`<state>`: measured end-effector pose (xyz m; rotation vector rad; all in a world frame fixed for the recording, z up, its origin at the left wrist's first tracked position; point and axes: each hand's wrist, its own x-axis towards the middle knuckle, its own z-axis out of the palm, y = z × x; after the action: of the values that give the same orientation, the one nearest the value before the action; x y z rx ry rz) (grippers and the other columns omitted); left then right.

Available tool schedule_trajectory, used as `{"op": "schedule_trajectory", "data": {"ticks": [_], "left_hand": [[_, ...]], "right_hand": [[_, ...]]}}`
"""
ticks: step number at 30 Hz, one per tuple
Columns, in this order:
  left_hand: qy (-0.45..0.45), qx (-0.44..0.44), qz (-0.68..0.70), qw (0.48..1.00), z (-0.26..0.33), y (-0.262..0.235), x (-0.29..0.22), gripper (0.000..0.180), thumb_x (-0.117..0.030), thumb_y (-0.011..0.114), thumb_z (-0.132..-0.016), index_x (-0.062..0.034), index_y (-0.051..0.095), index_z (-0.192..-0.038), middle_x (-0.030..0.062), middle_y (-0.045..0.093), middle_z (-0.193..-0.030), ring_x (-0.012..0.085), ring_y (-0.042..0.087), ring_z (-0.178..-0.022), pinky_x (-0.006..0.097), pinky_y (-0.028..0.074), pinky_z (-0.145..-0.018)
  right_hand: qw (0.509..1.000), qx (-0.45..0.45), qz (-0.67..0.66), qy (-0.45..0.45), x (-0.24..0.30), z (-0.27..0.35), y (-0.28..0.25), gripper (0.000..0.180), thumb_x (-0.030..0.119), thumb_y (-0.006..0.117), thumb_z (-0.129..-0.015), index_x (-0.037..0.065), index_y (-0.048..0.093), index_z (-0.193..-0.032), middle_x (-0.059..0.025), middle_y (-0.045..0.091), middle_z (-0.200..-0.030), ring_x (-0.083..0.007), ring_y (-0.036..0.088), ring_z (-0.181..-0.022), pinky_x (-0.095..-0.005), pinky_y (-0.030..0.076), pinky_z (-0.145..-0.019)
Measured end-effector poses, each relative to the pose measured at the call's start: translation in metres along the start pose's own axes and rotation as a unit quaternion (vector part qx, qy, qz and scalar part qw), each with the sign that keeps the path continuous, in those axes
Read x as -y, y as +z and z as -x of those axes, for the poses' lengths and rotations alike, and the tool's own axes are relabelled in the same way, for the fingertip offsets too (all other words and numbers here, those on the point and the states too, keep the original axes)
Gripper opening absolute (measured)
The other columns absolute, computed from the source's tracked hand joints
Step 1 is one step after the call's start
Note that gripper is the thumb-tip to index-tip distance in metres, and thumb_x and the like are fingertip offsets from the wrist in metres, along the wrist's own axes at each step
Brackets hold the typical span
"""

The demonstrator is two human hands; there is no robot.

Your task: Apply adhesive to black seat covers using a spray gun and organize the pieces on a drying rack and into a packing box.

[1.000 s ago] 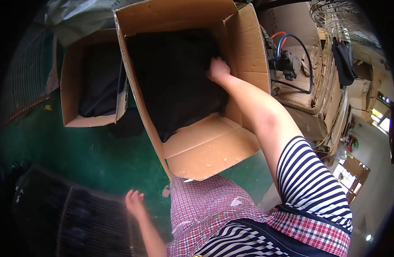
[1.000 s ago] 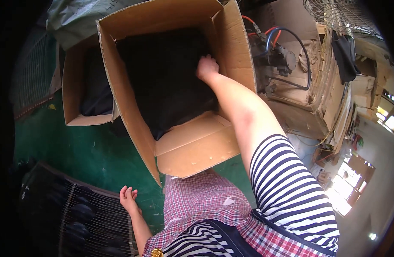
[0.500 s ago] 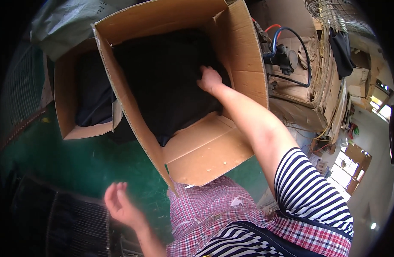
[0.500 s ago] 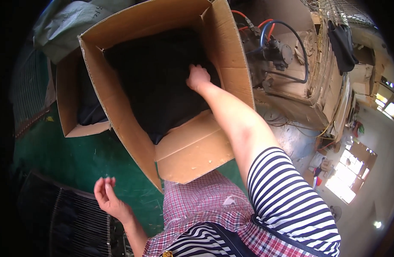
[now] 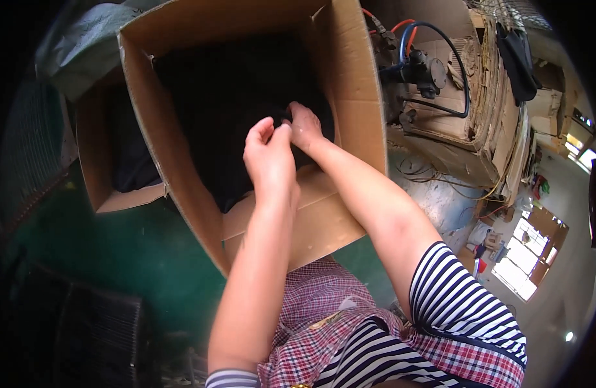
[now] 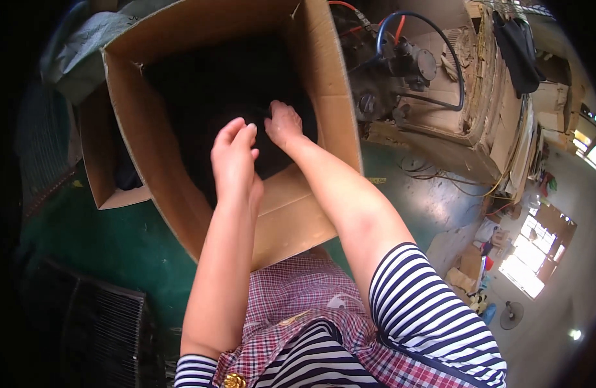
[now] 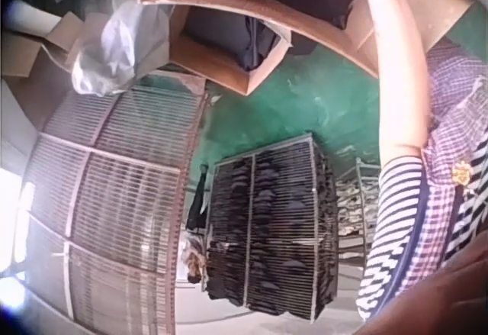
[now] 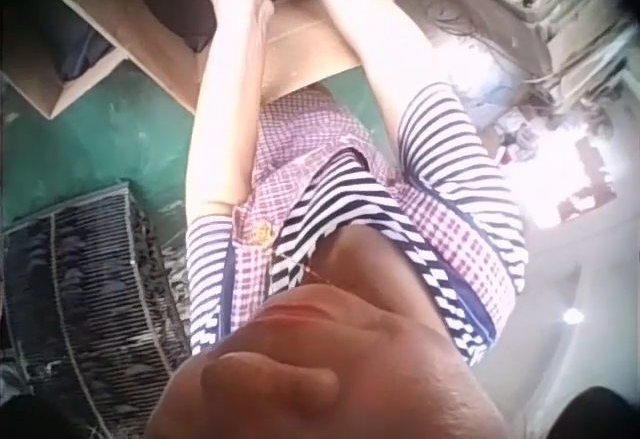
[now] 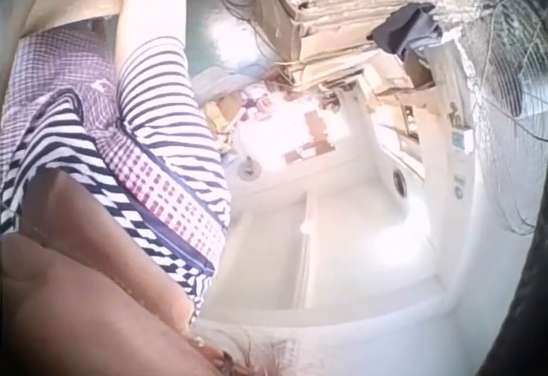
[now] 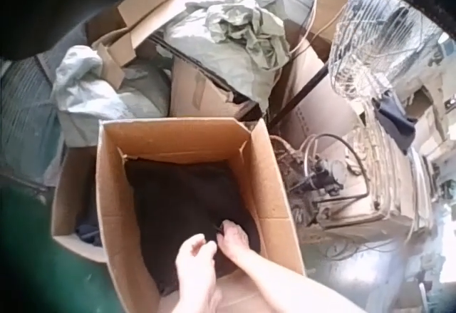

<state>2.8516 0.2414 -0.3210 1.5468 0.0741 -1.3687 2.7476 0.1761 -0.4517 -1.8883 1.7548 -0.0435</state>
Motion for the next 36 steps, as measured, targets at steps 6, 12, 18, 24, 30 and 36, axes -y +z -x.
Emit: {"op": "schedule_trajectory", "data": {"ticks": [6,12,18,24,30,36], "left_hand": [[-0.073,-0.106,0.024,0.991,-0.131,0.001,0.073,0.032,-0.016,0.064,-0.082,-0.0029,0.055,-0.11,0.008,0.056,-0.093,0.0173,0.049,-0.07,0.028,0.04,-0.055],[-0.025,-0.096,0.135,0.986,-0.142,0.009,0.104,0.028,-0.002,0.059,-0.083,0.0041,0.054,-0.109,0.0136,0.059,-0.103,0.0211,0.055,-0.096,0.032,0.044,-0.084],[-0.051,-0.095,0.284,0.953,-0.148,-0.003,0.111,0.024,0.0,0.06,-0.081,0.0014,0.052,-0.104,0.0122,0.058,-0.097,0.0218,0.056,-0.093,0.031,0.046,-0.083],[-0.005,-0.118,0.281,0.953,-0.145,-0.008,0.12,0.021,0.004,0.054,-0.083,-0.002,0.053,-0.103,0.0116,0.057,-0.093,0.0205,0.057,-0.087,0.03,0.047,-0.08],[0.267,-0.133,-0.154,0.942,-0.133,-0.012,0.116,0.018,0.001,0.049,-0.082,-0.0027,0.056,-0.098,0.0105,0.059,-0.095,0.0227,0.058,-0.088,0.032,0.045,-0.08],[0.184,-0.065,-0.134,0.972,-0.149,-0.01,0.114,0.02,-0.011,0.062,-0.08,-0.0011,0.066,-0.097,0.0129,0.061,-0.101,0.0241,0.058,-0.097,0.031,0.044,-0.084]], "right_hand": [[0.997,0.029,-0.067,0.002,0.02,0.017,0.021,0.028,0.013,0.064,-0.071,0.005,0.054,-0.095,-0.0156,0.059,-0.098,-0.0347,0.055,-0.097,-0.043,0.045,-0.082],[0.994,0.073,-0.082,0.015,-0.003,0.0,0.016,0.041,0.024,0.067,-0.068,0.005,0.054,-0.102,-0.0162,0.058,-0.105,-0.0349,0.054,-0.102,-0.0415,0.044,-0.087],[0.987,0.063,-0.148,0.026,-0.003,-0.013,0.019,0.068,0.037,0.07,-0.066,0.002,0.051,-0.121,-0.0205,0.054,-0.121,-0.0322,0.049,-0.116,-0.0374,0.039,-0.097],[0.98,0.039,-0.192,0.021,-0.017,-0.017,0.028,0.053,0.03,0.068,-0.071,0.005,0.057,-0.115,-0.0205,0.058,-0.112,-0.0329,0.054,-0.109,-0.0377,0.042,-0.094],[0.981,0.012,-0.192,0.024,-0.023,-0.019,0.027,0.049,0.028,0.066,-0.073,0.002,0.058,-0.114,-0.0213,0.059,-0.111,-0.0331,0.055,-0.108,-0.0371,0.043,-0.093],[0.979,0.025,-0.199,0.025,-0.011,-0.016,0.029,0.048,0.028,0.065,-0.074,0.002,0.057,-0.114,-0.0215,0.059,-0.111,-0.0333,0.055,-0.108,-0.0371,0.043,-0.092]]}}
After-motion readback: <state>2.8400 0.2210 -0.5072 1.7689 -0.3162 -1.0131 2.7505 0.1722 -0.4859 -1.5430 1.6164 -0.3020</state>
